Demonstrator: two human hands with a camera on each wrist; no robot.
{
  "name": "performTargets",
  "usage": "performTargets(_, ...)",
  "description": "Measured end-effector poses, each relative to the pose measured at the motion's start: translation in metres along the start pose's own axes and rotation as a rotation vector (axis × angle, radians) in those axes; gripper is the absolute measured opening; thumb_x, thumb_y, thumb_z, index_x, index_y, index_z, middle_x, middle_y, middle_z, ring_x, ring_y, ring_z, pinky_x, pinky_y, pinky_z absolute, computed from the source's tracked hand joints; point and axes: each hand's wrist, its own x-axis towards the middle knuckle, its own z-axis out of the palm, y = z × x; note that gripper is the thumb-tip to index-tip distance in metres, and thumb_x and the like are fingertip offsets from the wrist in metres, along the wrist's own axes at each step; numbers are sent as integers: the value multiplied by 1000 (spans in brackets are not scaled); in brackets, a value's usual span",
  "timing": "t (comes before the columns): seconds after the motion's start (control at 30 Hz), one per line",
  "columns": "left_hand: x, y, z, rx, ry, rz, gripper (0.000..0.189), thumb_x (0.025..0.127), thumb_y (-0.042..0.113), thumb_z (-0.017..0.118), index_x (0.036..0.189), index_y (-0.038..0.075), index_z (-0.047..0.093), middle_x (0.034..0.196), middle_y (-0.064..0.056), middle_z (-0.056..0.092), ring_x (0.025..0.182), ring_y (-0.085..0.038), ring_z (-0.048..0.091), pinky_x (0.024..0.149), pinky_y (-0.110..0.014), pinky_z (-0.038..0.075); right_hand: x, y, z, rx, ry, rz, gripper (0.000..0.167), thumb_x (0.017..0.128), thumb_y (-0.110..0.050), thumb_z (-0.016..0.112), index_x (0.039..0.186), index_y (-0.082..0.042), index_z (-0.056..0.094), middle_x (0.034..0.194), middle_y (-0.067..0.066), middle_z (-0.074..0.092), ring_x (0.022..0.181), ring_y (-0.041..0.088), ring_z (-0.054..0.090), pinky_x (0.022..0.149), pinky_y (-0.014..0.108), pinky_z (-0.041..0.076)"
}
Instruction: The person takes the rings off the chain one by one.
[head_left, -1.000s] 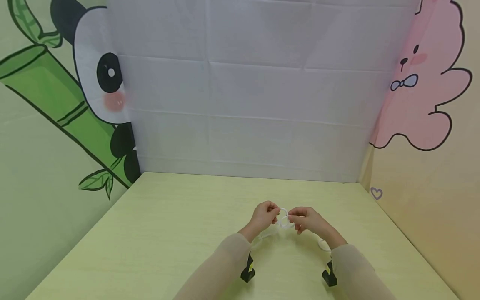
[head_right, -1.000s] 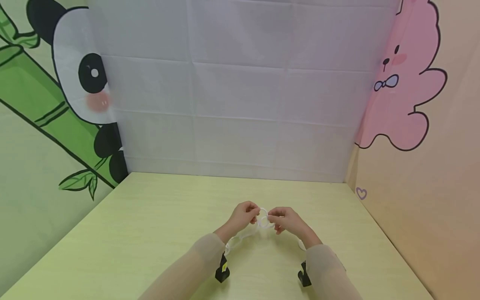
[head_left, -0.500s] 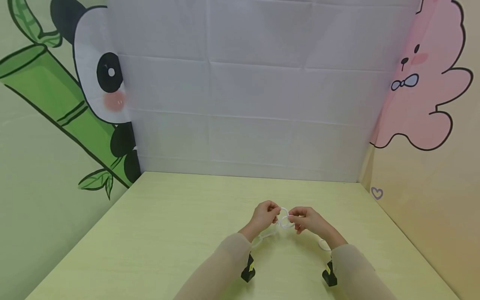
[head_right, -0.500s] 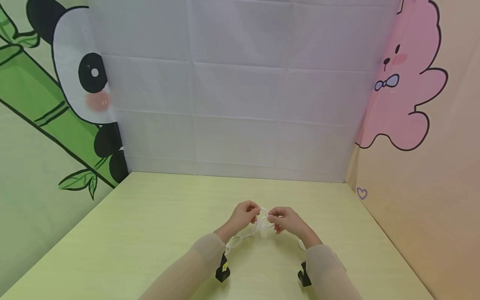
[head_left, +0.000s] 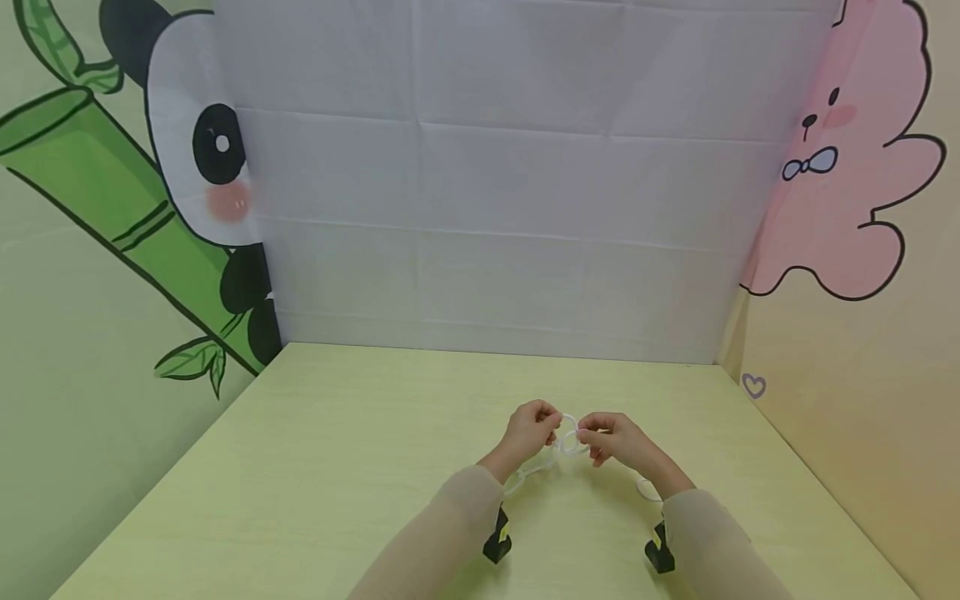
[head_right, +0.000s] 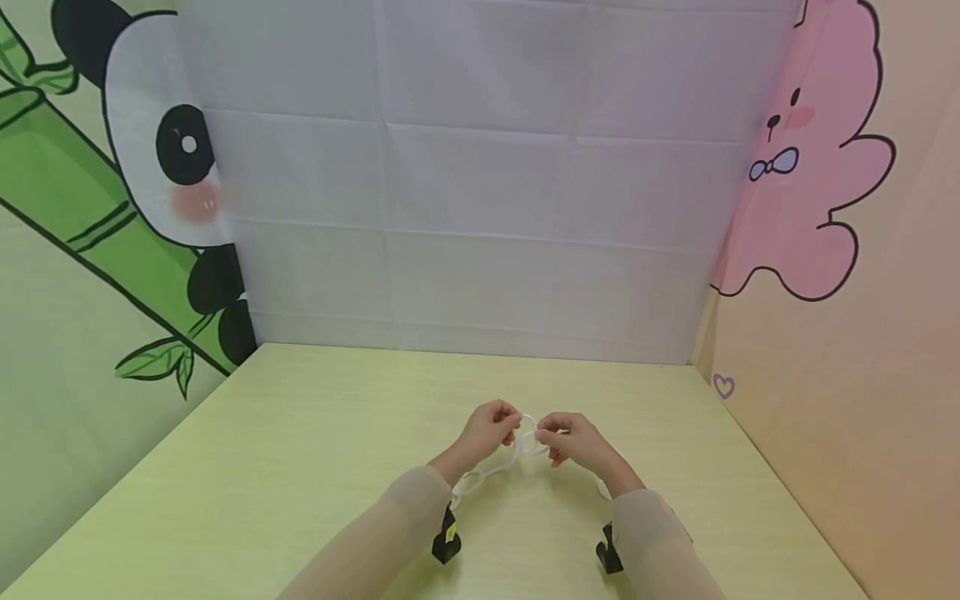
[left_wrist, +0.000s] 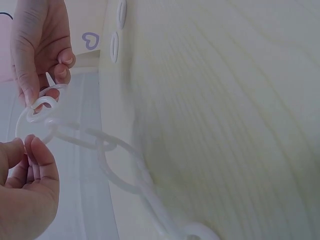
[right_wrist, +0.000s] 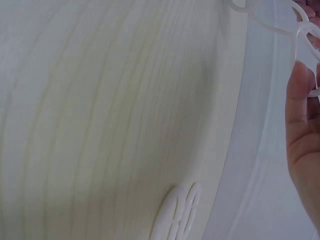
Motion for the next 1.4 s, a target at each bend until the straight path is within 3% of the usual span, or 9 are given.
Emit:
performTargets(0.2, 0, 0, 0, 0, -2, 11, 11, 91, 9, 59, 89, -2, 58, 78, -9, 58, 59, -11, 51, 56, -25, 49, 0, 1, 0, 9, 6, -14, 24, 93, -14, 57, 101, 9, 57, 84, 23, 53, 64, 21, 52, 61, 41, 53)
performTargets(0.4, 1, 0, -1, 20, -6, 1, 10, 92, 9, 58, 89, -1, 58, 77, -7, 58, 58, -10, 51, 56, -23, 49, 1, -1, 0, 15, 0, -33, 23, 91, -16, 59, 98, 7, 59, 82, 16, 55, 67, 20, 55, 63, 36, 54)
performTargets(0.7, 2, -3, -1, -19, 16, -6, 9, 91, 8, 58, 88, -1, 58, 77, -8, 57, 57, -11, 51, 61, -35, 52, -2, -6, -6, 38, 2, -28, 27, 92, -12, 57, 105, 12, 57, 89, 21, 57, 70, 23, 59, 65, 38, 54)
performTargets(0.8, 2, -3, 0, -19, 20, -9, 10, 91, 8, 58, 88, -1, 58, 77, -8, 57, 57, -11, 51, 60, -33, 52, -2, -5, -8, 46, 4, -21, 27, 93, -11, 57, 107, 12, 57, 89, 21, 57, 70, 24, 59, 65, 38, 54)
performTargets(1.07, 0, 0, 0, -22, 25, -18, 10, 92, 8, 57, 88, -1, 57, 83, -17, 59, 58, -11, 51, 64, -39, 52, -2, 3, -15, 54, 28, -6, 31, 93, -12, 56, 110, 15, 54, 88, 21, 56, 69, 20, 58, 63, 36, 54)
performTargets(1.27, 0, 0, -2, -35, 17, -14, 10, 92, 8, 56, 90, -2, 57, 85, -19, 59, 59, -13, 52, 59, -30, 51, -3, 6, -20, 33, 61, -8, 34, 93, -11, 56, 110, 17, 52, 84, 12, 60, 68, 18, 59, 63, 35, 54)
performTargets(1.4, -1, -2, -5, -44, 5, 2, 11, 92, 9, 57, 89, -1, 57, 85, -18, 59, 60, -14, 54, 59, -28, 51, -6, 4, -22, 55, 87, -2, 35, 93, -11, 56, 111, 18, 51, 85, 16, 59, 68, 19, 59, 63, 35, 54)
